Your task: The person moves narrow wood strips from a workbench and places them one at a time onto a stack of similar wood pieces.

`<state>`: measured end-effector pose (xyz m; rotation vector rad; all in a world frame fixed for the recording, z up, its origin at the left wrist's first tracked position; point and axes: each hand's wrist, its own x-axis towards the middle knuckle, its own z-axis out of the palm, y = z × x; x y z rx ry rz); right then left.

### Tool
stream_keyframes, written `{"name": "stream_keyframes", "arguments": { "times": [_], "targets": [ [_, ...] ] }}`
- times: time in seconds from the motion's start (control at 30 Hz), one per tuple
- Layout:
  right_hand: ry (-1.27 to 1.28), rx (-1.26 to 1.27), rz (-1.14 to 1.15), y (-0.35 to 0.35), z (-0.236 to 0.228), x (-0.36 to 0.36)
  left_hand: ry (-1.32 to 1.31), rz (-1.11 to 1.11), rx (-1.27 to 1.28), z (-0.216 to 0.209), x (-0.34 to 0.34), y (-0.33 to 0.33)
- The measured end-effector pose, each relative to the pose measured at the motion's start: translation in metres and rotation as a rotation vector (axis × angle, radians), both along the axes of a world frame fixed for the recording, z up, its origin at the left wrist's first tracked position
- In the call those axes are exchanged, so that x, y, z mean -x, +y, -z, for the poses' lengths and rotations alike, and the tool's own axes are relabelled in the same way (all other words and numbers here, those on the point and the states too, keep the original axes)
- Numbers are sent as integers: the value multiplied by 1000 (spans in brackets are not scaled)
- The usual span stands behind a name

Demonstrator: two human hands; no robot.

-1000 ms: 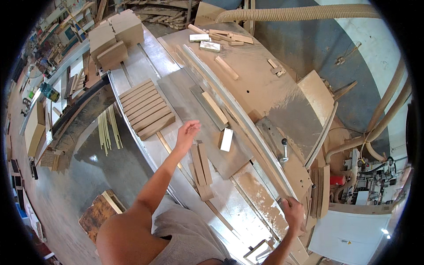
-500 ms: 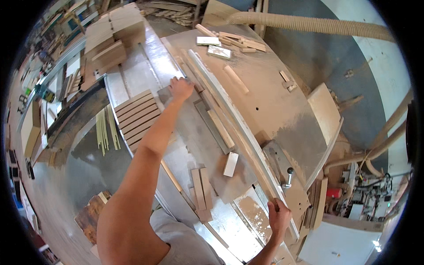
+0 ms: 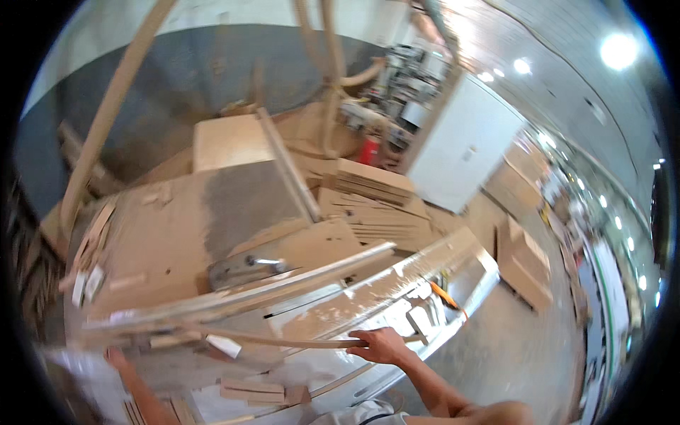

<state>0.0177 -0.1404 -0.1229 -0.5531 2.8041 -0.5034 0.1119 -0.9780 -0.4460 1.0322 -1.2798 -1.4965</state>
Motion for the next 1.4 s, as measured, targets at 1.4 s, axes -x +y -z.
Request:
{"name": "stream_keyframes", "arguments": {
  "times": [1.4],
  "targets": [
    [-83,271,348,174,132,-93,-533,327,-219,-224,6,671]
  ]
}}
